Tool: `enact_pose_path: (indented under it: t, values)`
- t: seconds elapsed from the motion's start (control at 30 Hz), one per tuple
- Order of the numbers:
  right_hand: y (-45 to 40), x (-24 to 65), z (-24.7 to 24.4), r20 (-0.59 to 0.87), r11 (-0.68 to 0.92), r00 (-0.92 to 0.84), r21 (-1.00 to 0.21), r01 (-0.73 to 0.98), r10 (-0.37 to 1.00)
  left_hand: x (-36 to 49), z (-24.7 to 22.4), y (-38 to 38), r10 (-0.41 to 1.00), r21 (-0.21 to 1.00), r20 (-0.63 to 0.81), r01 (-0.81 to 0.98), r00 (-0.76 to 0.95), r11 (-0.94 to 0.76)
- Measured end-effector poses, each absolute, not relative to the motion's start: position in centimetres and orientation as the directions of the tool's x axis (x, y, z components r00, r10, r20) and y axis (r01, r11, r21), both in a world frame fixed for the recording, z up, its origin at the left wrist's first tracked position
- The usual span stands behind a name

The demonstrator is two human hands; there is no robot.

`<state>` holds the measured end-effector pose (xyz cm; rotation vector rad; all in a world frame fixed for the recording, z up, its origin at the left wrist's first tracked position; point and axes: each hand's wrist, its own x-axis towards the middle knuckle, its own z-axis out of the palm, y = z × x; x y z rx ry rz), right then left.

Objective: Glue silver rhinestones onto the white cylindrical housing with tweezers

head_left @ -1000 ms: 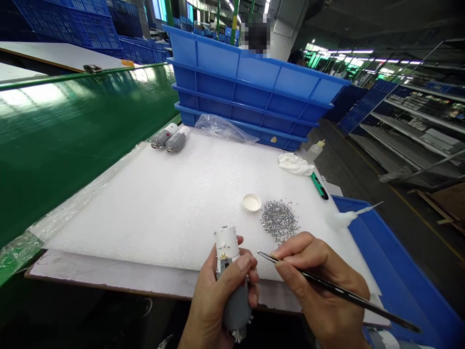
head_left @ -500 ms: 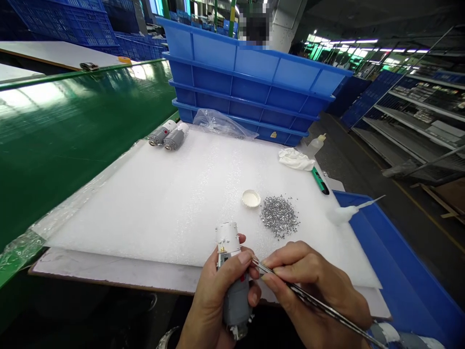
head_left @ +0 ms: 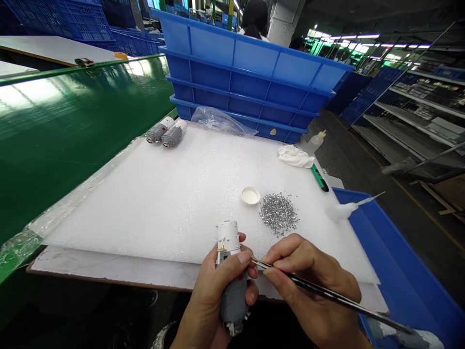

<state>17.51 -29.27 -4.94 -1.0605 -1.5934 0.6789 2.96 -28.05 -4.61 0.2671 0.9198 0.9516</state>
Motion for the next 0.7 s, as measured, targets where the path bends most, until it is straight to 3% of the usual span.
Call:
enact_pose_path:
  t: [0.27, 0.47, 0.57, 0.7]
  values:
    - [-29.2, 17.8, -4.8, 0.355, 0.354, -0.04, -0.907, 0.226, 0.934, 2.6, -4.8, -28.2, 0.812, 0.633, -0.521, -0.518, 0.264, 0.575]
    - [-29.2, 17.5, -5.4, 0.179, 0.182, 0.048, -0.982, -0.043, 0.983, 2.6, -5.3, -28.4, 0.839, 0.649, -0.466, -0.536, 0.282, 0.54]
    - [-29.3, 17.7, -5.6, 0.173, 0.175, 0.062, -0.984, -0.028, 0.983, 2.6, -5.5, -28.8, 0.857, 0.663, -0.43, -0.545, 0.285, 0.513]
    - [-29.4, 17.5, -5.3, 0.269, 0.261, 0.098, -0.961, 0.092, 0.958, 2.8, -5.7, -29.1, 0.873, 0.697, -0.451, -0.538, 0.185, 0.474]
